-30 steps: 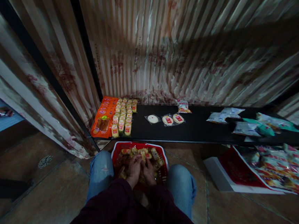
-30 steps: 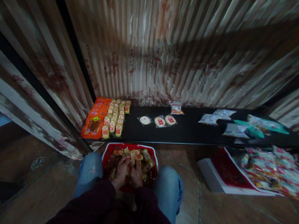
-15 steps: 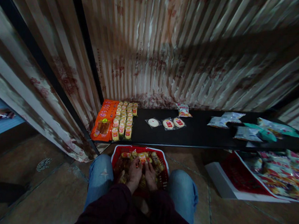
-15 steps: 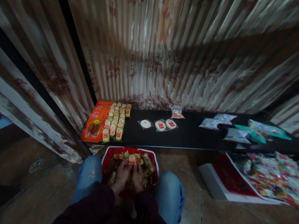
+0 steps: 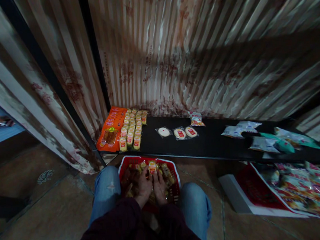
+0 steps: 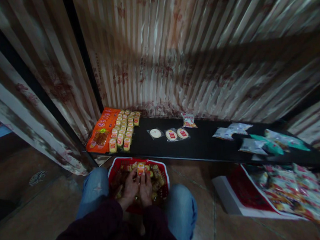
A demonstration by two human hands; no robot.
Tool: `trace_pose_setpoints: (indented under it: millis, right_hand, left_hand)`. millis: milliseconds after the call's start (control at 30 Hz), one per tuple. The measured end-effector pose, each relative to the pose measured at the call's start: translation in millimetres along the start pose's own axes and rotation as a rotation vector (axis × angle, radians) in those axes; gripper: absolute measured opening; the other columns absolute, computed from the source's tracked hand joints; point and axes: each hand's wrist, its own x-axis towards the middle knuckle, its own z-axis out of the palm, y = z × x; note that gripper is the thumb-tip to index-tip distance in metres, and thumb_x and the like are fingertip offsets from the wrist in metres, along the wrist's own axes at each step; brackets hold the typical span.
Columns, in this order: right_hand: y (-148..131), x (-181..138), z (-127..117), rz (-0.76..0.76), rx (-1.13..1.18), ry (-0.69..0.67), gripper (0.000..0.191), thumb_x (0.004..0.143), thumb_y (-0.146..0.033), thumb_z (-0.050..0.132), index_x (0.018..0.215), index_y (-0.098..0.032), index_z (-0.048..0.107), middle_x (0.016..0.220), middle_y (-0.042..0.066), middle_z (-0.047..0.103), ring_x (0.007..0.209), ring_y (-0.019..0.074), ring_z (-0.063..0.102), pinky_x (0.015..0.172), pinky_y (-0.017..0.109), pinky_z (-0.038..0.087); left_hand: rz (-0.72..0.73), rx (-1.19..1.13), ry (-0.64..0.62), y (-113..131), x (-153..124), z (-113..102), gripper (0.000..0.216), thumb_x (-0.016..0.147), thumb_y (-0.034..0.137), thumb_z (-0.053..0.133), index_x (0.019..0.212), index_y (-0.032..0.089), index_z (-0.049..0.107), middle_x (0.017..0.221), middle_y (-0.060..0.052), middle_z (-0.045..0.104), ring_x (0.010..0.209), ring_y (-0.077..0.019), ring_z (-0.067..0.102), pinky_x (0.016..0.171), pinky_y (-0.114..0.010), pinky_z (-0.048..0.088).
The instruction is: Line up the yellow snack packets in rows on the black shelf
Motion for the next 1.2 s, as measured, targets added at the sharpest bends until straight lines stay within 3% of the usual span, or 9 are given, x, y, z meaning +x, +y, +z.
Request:
trace_pose_setpoints:
  millis: [167, 333, 700, 900, 1200]
  right_hand:
    - [-7.5, -2.3, 3.9, -0.029, 0.021, -0.011, 0.078, 0.079, -0.066, 0.038, 0.132, -0.011, 0.052, 0.139, 0.018, 0.052, 0.130, 0.0270, 0.048, 0.108, 0.041, 0.036]
    - [-10.2, -2.5, 6.4, -0.090, 0.019, -0.008, 0.068, 0.082, -0.061, 0.037, 0.132, -0.017, 0.053, 0.140, 0.013, 0.052, 0.131, 0.0270, 0.046, 0.110, 0.044, 0.033]
    - [-28.7, 2.1, 0.5, -0.231, -0.070, 0.065, 0.055, 0.084, -0.055, 0.043, 0.116, -0.016, 0.065, 0.121, 0.015, 0.064, 0.115, 0.0270, 0.056, 0.099, 0.040, 0.042]
    - [-39.4, 11.6, 2.7, -0.291, -0.078, 0.060, 0.052, 0.083, -0.052, 0.046, 0.113, -0.014, 0.065, 0.116, 0.016, 0.067, 0.105, 0.0260, 0.061, 0.093, 0.038, 0.045]
    - [-54.0, 32.5, 8.6, -0.316, -0.044, 0.046, 0.046, 0.082, -0.049, 0.047, 0.109, -0.016, 0.065, 0.111, 0.014, 0.068, 0.098, 0.0241, 0.063, 0.090, 0.037, 0.047]
  left_hand:
    - [0.015, 0.022, 0.032, 4.0, 2.7, -0.4, 0.036, 0.076, 0.009, 0.055, 0.111, 0.015, 0.064, 0.120, -0.013, 0.067, 0.106, -0.0198, 0.064, 0.097, -0.035, 0.048]
    - [0.027, 0.040, 0.035, 10.1, 1.9, -1.2, 0.029, 0.078, 0.012, 0.055, 0.105, 0.018, 0.066, 0.113, -0.010, 0.069, 0.100, -0.0185, 0.065, 0.095, -0.034, 0.049]
    - [0.121, 0.127, 0.092, 32.2, 5.9, 0.0, 0.024, 0.079, 0.016, 0.054, 0.103, 0.016, 0.059, 0.109, -0.011, 0.068, 0.100, -0.0186, 0.063, 0.096, -0.035, 0.047]
    - [0.135, 0.157, 0.098, 42.5, 12.5, 1.3, 0.014, 0.081, 0.022, 0.053, 0.093, 0.018, 0.058, 0.096, -0.008, 0.068, 0.089, -0.0186, 0.064, 0.087, -0.034, 0.049]
    - [0.159, 0.189, 0.099, 59.8, 27.0, 4.9, 0.019, 0.084, 0.020, 0.046, 0.096, 0.018, 0.060, 0.100, -0.009, 0.067, 0.093, -0.0183, 0.062, 0.089, -0.033, 0.047]
